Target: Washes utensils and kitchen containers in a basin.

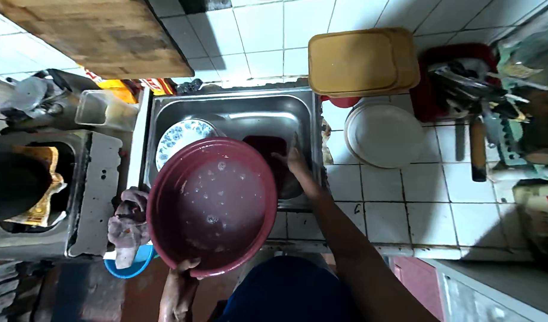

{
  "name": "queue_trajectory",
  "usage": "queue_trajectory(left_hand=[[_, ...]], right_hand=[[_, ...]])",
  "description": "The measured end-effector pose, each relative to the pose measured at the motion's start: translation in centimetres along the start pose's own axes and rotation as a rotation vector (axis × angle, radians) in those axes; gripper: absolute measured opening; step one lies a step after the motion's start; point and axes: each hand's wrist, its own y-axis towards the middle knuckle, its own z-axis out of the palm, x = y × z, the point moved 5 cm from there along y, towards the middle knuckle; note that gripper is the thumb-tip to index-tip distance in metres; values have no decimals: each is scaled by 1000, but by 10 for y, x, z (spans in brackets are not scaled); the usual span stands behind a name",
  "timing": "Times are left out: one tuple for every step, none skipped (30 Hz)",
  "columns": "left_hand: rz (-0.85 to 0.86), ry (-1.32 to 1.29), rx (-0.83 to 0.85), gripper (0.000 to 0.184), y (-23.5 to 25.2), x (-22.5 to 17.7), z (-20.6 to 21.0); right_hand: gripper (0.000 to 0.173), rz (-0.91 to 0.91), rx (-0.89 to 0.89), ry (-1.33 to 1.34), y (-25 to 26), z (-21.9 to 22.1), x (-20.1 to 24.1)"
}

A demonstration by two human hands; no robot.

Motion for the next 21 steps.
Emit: queue_trajectory(left_hand=[[-5, -4, -9, 22, -1, 2, -2], [-2, -15, -20, 23, -1, 3, -3], [6, -23, -24, 23, 0, 3, -4], [11, -31, -25, 25, 1, 3, -4], [12, -36, -19, 27, 3, 3, -4], [12, -40, -20, 27, 4, 3, -3], [8, -37, -17, 26, 5, 4, -1], [1, -39, -19, 25, 7, 5, 3], [-9, -37, -18, 24, 7, 4, 9], [-15, -35, -13, 24, 8, 3, 15], [-18, -36, 0, 24, 10, 1, 21], [-19, -39, 19, 25, 14, 0, 27], [-20, -51, 30, 23, 18, -1, 33], [-21, -59, 46, 23, 23, -2, 40], [-24, -59, 66, 25, 26, -4, 47], [-24, -51, 75, 26, 30, -6, 54], [-27, -28, 92, 27, 34, -8, 62], [-33, 0, 111, 29, 38, -10, 71], [-42, 20, 129, 30, 41, -12, 80], [-55, 39, 152, 30, 44, -13, 90], [-76, 50, 180, 30, 49, -11, 99]], right_hand=[[101, 45, 28, 42, 1, 9, -9], [83, 96, 56, 66, 0, 14, -14], [67, 132, 75, 53, 0, 16, -16], [58, 153, 90, 15, 0, 13, -14], [51, 162, 91, -47, 0, 6, -10], [44, 177, 84, -119, -2, -5, -2], [41, 181, 70, -178, -1, -18, 10], [40, 157, 53, -228, 2, -33, 26], [39, 125, 29, -267, -1, -48, 40], [41, 91, -1, -300, -7, -62, 48], [41, 65, -35, -321, -17, -75, 53], [40, 55, -72, -342, -29, -88, 56], [43, 38, -110, -366, -39, -102, 57], [50, 28, -140, -396, -47, -119, 57], [53, 41, -150, -445, -56, -136, 54], [52, 70, -165, -481, -64, -154, 49], [50, 92, -181, -504, -71, -170, 43], [50, 107, -190, -528, -80, -183, 37], [51, 111, -191, -554, -89, -194, 31], [53, 104, -190, -569, -98, -203, 26], [55, 86, -195, -586, -107, -209, 22]])
